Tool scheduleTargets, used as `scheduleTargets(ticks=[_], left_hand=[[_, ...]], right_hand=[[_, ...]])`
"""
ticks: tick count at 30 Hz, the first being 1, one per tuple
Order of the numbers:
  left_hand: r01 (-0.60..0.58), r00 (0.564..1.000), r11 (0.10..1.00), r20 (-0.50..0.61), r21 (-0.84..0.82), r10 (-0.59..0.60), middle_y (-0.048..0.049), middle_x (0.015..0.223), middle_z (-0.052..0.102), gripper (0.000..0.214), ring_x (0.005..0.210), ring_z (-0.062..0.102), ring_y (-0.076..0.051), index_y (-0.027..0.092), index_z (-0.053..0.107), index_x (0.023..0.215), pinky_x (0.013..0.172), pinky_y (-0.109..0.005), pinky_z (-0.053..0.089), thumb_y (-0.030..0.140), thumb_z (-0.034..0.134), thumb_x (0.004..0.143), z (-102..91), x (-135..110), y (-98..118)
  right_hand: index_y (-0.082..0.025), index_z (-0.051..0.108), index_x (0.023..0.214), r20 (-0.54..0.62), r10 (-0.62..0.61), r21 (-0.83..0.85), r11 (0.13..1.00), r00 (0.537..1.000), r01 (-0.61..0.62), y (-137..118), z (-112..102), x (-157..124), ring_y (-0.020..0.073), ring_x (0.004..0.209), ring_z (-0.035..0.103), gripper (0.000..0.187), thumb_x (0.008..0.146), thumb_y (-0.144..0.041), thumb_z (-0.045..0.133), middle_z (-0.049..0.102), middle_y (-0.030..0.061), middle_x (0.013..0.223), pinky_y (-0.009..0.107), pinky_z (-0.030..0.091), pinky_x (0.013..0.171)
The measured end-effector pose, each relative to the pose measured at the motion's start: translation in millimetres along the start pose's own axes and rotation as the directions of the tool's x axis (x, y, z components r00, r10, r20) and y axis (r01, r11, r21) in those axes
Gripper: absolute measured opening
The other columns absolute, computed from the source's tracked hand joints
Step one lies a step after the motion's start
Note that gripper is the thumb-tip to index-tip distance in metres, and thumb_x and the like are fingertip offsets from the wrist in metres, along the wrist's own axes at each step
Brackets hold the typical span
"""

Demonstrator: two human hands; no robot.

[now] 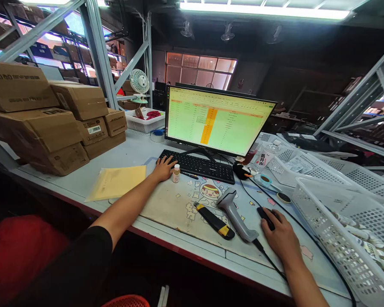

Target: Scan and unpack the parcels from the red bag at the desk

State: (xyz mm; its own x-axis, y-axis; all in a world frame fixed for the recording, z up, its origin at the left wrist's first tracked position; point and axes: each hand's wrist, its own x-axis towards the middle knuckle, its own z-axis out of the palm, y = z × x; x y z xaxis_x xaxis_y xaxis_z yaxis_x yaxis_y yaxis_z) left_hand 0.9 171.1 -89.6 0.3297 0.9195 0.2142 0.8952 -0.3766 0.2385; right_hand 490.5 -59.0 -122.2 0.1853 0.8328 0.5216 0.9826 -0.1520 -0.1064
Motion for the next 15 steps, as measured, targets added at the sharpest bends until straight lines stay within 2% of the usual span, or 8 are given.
scheduleTargets(ticks=[7, 11, 13, 15], left_hand=[[-0.001, 0.999, 0.999, -0.039, -0.042, -0.001, -0.0066, 0.174, 0.029, 0.055, 0.162, 0.022, -0.036, 0.028, 0.048, 0.159, 0.131, -0.061, 0.018, 0.04, 0.047, 0.105, -1.8, 0.0, -1.1], [0.02, 0.994, 0.997, -0.109, -0.078, -0.029, -0.0096, 0.172, 0.033, 0.054, 0.16, 0.028, -0.037, 0.022, 0.053, 0.156, 0.131, -0.056, 0.022, 0.037, 0.051, 0.104, -3.2, 0.4, -2.4], [0.035, 0.986, 0.995, -0.156, -0.097, -0.05, -0.0109, 0.17, 0.038, 0.051, 0.158, 0.032, -0.036, 0.02, 0.057, 0.152, 0.13, -0.054, 0.026, 0.035, 0.052, 0.104, -8.3, 3.1, -2.7], [0.049, 0.974, 0.992, -0.214, -0.117, -0.073, -0.0122, 0.167, 0.044, 0.048, 0.154, 0.039, -0.035, 0.018, 0.062, 0.147, 0.128, -0.051, 0.031, 0.033, 0.054, 0.102, -22.3, 4.5, -3.3]], right_hand=[[-0.025, 0.073, 0.133, -0.024, 0.015, 0.018, 1.0, 1.0, -0.014, 2.7, 2.8, -0.6, 0.0347, 0.12, 0.066, 0.06, 0.094, -0.058, 0.042, 0.065, 0.013, 0.134, 0.052, 0.058, 0.101], [-0.024, 0.074, 0.132, -0.023, 0.005, 0.034, 0.999, 1.0, -0.004, 1.7, 1.9, -1.0, 0.0362, 0.121, 0.066, 0.062, 0.094, -0.059, 0.04, 0.065, 0.0137, 0.135, 0.052, 0.06, 0.097], [-0.024, 0.074, 0.132, -0.024, -0.004, 0.037, 0.999, 1.0, 0.005, 0.5, 0.8, -1.0, 0.0357, 0.12, 0.067, 0.062, 0.094, -0.059, 0.04, 0.065, 0.0135, 0.136, 0.051, 0.06, 0.097], [-0.024, 0.073, 0.132, -0.022, -0.002, 0.03, 1.0, 1.0, 0.002, -1.5, -0.8, -1.2, 0.0354, 0.119, 0.067, 0.06, 0.095, -0.058, 0.04, 0.065, 0.0132, 0.136, 0.051, 0.06, 0.097]])
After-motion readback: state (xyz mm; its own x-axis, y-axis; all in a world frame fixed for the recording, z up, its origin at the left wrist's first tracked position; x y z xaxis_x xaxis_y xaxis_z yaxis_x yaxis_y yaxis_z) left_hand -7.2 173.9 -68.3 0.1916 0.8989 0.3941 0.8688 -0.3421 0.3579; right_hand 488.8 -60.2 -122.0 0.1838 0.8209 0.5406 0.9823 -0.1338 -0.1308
